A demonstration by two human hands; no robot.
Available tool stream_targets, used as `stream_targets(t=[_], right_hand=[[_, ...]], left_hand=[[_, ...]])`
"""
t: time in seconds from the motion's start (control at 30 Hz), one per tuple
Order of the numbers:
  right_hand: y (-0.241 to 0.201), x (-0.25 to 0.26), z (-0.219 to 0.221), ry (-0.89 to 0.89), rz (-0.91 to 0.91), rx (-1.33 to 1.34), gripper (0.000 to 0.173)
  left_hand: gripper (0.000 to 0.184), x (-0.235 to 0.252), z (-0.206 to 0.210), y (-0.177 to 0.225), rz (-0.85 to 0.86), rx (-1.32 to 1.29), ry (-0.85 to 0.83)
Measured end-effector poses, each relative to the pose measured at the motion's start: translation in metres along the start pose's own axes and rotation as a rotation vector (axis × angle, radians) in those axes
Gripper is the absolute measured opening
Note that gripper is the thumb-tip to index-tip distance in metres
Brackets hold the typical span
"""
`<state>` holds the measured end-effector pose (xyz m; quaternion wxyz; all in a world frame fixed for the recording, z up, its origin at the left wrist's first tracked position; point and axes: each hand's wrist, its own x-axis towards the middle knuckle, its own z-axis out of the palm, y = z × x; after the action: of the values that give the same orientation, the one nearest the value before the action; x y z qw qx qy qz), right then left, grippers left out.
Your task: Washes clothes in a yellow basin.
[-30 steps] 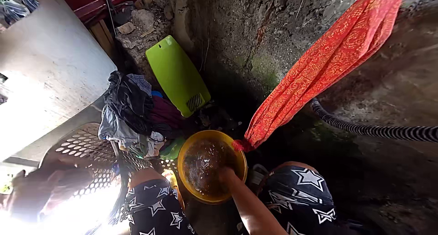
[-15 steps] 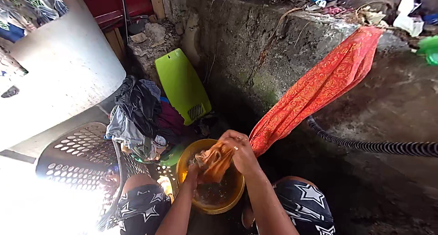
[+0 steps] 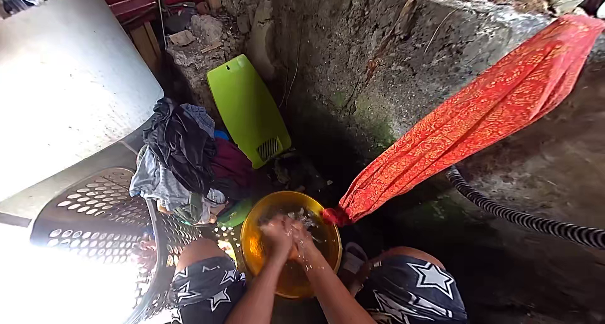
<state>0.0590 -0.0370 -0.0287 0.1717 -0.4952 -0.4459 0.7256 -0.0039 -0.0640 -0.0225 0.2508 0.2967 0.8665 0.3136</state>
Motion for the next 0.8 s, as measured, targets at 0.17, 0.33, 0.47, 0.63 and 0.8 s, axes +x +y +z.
stream_targets(t=[0.17,0.33,0.47,0.63,0.8], right_hand=[[0.01,0.013,-0.012,0.144,-0.038,0.072,0.029],[0.012,0.018,-0.025,0.237,-0.034,-0.114,0.035],[0.005,0.044,-0.039,0.14,0.027,-0.467,0.035],[0.045,0.042,-0.039,-0.2,0.293,-1.373,0.062],[0.028,0.049,-0.041,-0.028,-0.024,-0.626,0.023]], left_hand=[[0.029,-0.027,0.008,0.007,0.048,-0.05,-0.017],[0.024,-0.028,0.036,-0.011,0.337,0.031,0.117],[0.036,0.052,0.019,-0.042,-0.018,0.183,-0.057],[0.038,0.035,0.036,-0.058,0.21,0.487,-0.453],[0.042,0.027,0.027,-0.059,-0.173,0.401,-0.577]])
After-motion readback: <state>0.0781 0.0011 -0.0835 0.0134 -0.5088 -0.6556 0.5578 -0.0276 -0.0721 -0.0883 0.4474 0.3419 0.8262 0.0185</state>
